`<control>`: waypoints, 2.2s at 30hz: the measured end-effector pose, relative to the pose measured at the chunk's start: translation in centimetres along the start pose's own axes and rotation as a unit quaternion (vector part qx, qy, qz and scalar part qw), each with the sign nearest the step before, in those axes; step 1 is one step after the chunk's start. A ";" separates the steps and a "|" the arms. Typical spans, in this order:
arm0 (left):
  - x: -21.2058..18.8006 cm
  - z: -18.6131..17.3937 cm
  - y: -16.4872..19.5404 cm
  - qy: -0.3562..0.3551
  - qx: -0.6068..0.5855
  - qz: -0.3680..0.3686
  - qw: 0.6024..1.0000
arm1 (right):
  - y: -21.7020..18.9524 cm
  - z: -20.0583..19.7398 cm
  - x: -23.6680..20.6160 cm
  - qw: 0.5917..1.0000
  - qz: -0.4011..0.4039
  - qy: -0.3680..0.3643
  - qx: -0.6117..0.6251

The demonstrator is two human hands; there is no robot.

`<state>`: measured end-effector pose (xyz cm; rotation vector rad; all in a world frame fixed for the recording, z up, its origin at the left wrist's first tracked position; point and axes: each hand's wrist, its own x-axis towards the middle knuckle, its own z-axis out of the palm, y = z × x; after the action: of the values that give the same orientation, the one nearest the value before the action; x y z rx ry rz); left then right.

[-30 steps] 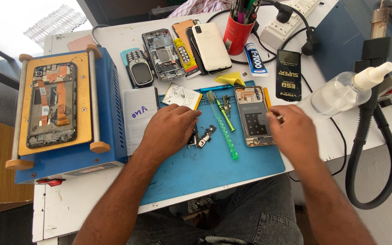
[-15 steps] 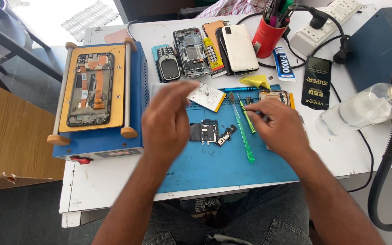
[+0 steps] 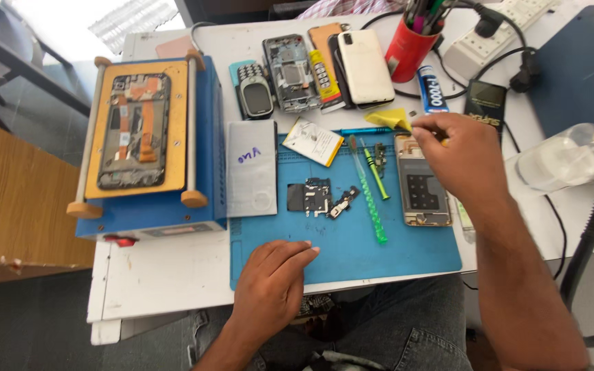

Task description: The person cleans a small phone component with a toothbrush over a yellow cloth, then uses a thin metal blade to pry along the edge of a phone, and finally peels the backing off a screen protector and aligns it onto the phone screen. Other disassembled phones and repair tools lie on the work mat around them.

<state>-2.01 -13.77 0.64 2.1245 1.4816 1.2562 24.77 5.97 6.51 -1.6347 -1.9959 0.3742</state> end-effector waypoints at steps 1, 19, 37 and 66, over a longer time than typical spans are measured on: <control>0.1 0.2 -0.2 0.003 0.003 0.004 1.000 | 0.6 -0.9 -0.2 1.000 0.018 0.007 -0.012; -0.5 0.6 -0.3 0.044 -0.001 -0.004 0.999 | 1.8 -1.9 -3.0 0.959 0.142 -0.118 -0.214; -0.7 0.9 -0.4 0.023 0.022 -0.016 0.999 | -0.3 -2.0 -2.2 0.966 0.156 -0.113 -0.172; -0.6 0.8 -0.3 0.012 0.021 -0.015 1.000 | 1.3 1.3 -4.8 0.970 0.050 -0.012 -0.237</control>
<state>-1.64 -13.92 -0.31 2.1124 1.5564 1.2557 25.75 1.78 3.69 -2.0271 -2.1378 -0.0596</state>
